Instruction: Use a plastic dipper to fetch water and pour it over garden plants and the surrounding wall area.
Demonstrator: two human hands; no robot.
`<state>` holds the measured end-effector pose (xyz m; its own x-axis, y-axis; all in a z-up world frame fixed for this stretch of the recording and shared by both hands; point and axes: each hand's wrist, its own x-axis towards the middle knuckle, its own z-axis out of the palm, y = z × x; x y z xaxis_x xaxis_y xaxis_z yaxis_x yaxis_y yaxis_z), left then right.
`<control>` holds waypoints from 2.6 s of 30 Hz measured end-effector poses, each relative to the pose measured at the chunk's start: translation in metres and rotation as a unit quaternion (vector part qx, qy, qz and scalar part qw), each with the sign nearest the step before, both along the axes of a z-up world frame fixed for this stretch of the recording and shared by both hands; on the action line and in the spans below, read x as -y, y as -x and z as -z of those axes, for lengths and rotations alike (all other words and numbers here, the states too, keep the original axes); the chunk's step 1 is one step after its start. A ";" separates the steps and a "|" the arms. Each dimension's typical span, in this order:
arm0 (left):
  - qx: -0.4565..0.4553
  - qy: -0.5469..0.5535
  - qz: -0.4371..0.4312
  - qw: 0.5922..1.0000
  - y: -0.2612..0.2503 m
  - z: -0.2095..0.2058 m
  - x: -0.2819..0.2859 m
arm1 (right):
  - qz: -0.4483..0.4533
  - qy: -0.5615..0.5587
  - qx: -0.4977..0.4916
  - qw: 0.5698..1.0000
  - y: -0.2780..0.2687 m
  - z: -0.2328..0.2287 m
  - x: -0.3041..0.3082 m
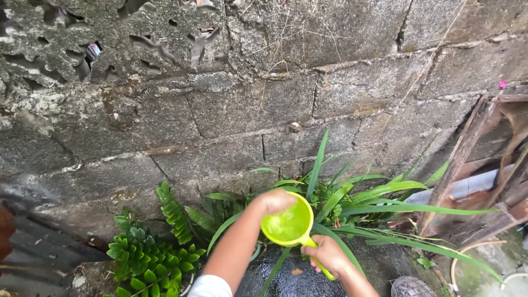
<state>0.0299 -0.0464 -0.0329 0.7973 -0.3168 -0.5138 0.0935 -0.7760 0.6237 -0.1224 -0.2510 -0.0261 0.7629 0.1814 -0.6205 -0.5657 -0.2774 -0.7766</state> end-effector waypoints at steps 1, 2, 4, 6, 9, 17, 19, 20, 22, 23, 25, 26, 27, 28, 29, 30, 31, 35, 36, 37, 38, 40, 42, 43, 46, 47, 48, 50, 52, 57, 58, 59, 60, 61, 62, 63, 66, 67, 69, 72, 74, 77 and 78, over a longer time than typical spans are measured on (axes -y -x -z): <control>0.044 -0.026 0.022 0.998 -0.007 -0.023 -0.008 | 0.002 0.019 0.003 1.000 -0.001 -0.002 0.002; 0.086 -0.053 0.044 0.994 -0.013 -0.044 -0.017 | 0.004 0.038 0.005 0.999 0.000 -0.003 0.003; 0.079 -0.060 -0.031 0.995 -0.003 -0.104 -0.031 | 0.002 0.044 0.011 0.999 0.000 -0.007 0.007; 0.073 -0.068 -0.106 0.989 0.012 -0.158 -0.046 | 0.001 0.050 0.019 0.999 -0.001 -0.015 0.010; 0.046 -0.091 -0.145 0.984 0.008 -0.178 -0.086 | -0.012 0.089 0.004 0.996 -0.001 -0.025 0.010; 0.142 -0.208 -0.241 0.937 0.002 -0.147 -0.216 | 0.007 0.052 0.022 0.998 -0.011 -0.010 -0.006; 0.183 -0.223 -0.257 0.923 0.005 -0.125 -0.266 | 0.000 0.039 0.032 0.999 -0.014 -0.004 -0.014; 0.224 -0.237 -0.266 0.907 0.007 -0.114 -0.292 | -0.002 0.026 0.041 0.999 -0.015 -0.001 -0.019; 0.233 -0.250 -0.295 0.893 0.027 -0.109 -0.332 | -0.025 0.037 0.043 0.998 -0.015 -0.006 -0.029; 0.243 -0.261 -0.316 0.879 0.037 -0.106 -0.352 | -0.042 0.049 0.045 0.997 -0.015 -0.008 -0.035; 0.226 -0.270 -0.356 0.866 0.066 -0.110 -0.379 | -0.060 0.048 0.047 0.996 -0.013 -0.015 -0.047; 0.210 -0.276 -0.389 0.853 0.081 -0.111 -0.392 | -0.071 0.047 0.047 0.995 -0.011 -0.018 -0.053; 0.208 -0.277 -0.394 0.851 0.095 -0.111 -0.400 | -0.078 0.047 0.047 0.995 -0.011 -0.017 -0.058; 0.202 -0.290 -0.407 0.842 0.110 -0.112 -0.409 | -0.085 0.055 0.053 0.993 -0.011 -0.016 -0.063; 0.196 -0.302 -0.420 0.833 0.125 -0.114 -0.417 | -0.092 0.061 0.060 0.992 -0.011 -0.015 -0.067; 0.194 -0.303 -0.424 0.831 0.137 -0.115 -0.420 | -0.097 0.061 0.060 0.992 -0.010 -0.016 -0.071; 0.155 -0.306 -0.444 0.827 0.148 -0.117 -0.424 | -0.107 0.067 0.061 0.990 -0.009 -0.017 -0.075; 0.086 -0.330 -0.455 0.823 0.174 -0.099 -0.439 | -0.134 0.073 0.071 0.986 -0.005 -0.024 -0.087; 0.086 -0.330 -0.456 0.822 0.173 -0.093 -0.435 | -0.135 0.072 0.072 0.986 -0.005 -0.027 -0.089; 0.117 -0.350 -0.422 0.828 0.173 -0.086 -0.431 | -0.134 0.060 0.059 0.987 -0.005 -0.030 -0.091; 0.147 -0.370 -0.387 0.832 0.173 -0.078 -0.427 | -0.132 0.048 0.043 0.989 -0.003 -0.032 -0.093; 0.134 -0.343 -0.367 0.854 0.173 -0.118 -0.369 | -0.140 0.049 0.045 0.988 -0.002 -0.036 -0.095; 0.124 -0.315 -0.345 0.876 0.159 -0.128 -0.328 | -0.145 0.051 0.048 0.987 -0.002 -0.039 -0.097; 0.165 -0.315 -0.289 0.889 0.145 -0.118 -0.316 | -0.143 0.051 0.042 0.987 -0.002 -0.041 -0.098; 0.268 -0.255 -0.192 0.909 0.106 -0.088 -0.260 | -0.131 0.039 0.041 0.990 -0.004 -0.032 -0.097; 0.324 -0.193 -0.155 0.913 0.094 -0.077 -0.237 | -0.125 0.027 0.045 0.991 -0.006 -0.026 -0.096; 0.326 -0.191 -0.149 0.914 0.080 -0.054 -0.216 | -0.119 0.027 0.046 0.991 -0.004 -0.030 -0.096; 0.340 -0.162 -0.032 0.926 0.053 -0.007 -0.170 | -0.123 0.053 0.047 0.990 -0.002 -0.037 -0.093; 0.305 -0.142 -0.018 0.942 0.037 0.031 -0.128 | -0.119 0.053 0.049 0.990 -0.002 -0.032 -0.089; 0.137 -0.234 0.021 0.962 0.047 0.040 -0.057 | -0.110 0.040 0.072 0.991 -0.001 -0.020 -0.070; 0.097 -0.266 0.026 0.959 0.043 0.055 -0.054 | -0.112 0.051 0.073 0.990 -0.001 -0.018 -0.066; 0.057 -0.298 0.029 0.952 0.039 0.071 -0.050 | -0.113 0.063 0.074 0.989 0.000 -0.016 -0.061; 0.060 -0.300 0.036 0.951 0.037 0.075 -0.044 | -0.105 0.061 0.075 0.990 0.001 -0.014 -0.057; 0.015 -0.255 0.023 0.967 0.034 0.078 -0.038 | -0.074 0.022 0.053 0.996 0.003 -0.013 -0.053; -0.032 -0.207 0.009 0.978 0.036 0.084 -0.030 | -0.043 -0.015 0.030 0.999 0.007 -0.010 -0.048; -0.033 -0.208 0.015 0.977 0.032 0.089 -0.026 | -0.037 -0.015 0.028 0.999 0.009 -0.005 -0.040; -0.081 -0.010 -0.083 0.993 0.021 0.060 -0.012 | -0.012 -0.046 0.009 0.999 0.011 0.005 -0.020; -0.064 -0.017 -0.083 0.994 0.022 0.024 -0.002 | -0.013 -0.029 0.012 0.999 0.013 0.007 -0.013; -0.044 -0.025 -0.079 0.996 0.012 -0.027 0.016 | -0.010 -0.011 0.017 1.000 0.013 0.011 0.000; 0.062 -0.063 -0.037 0.995 -0.030 -0.056 0.041 | 0.006 0.018 0.029 0.999 0.013 0.016 0.022; 0.176 -0.054 0.004 0.983 -0.072 -0.053 0.056 | 0.043 0.008 0.019 0.999 0.014 0.017 0.037; 0.208 -0.047 -0.015 0.977 -0.109 -0.079 0.081 | 0.081 -0.012 0.022 0.996 0.018 0.012 0.058; 0.208 -0.045 -0.008 0.977 -0.111 -0.093 0.087 | 0.088 -0.012 0.022 0.996 0.019 0.013 0.064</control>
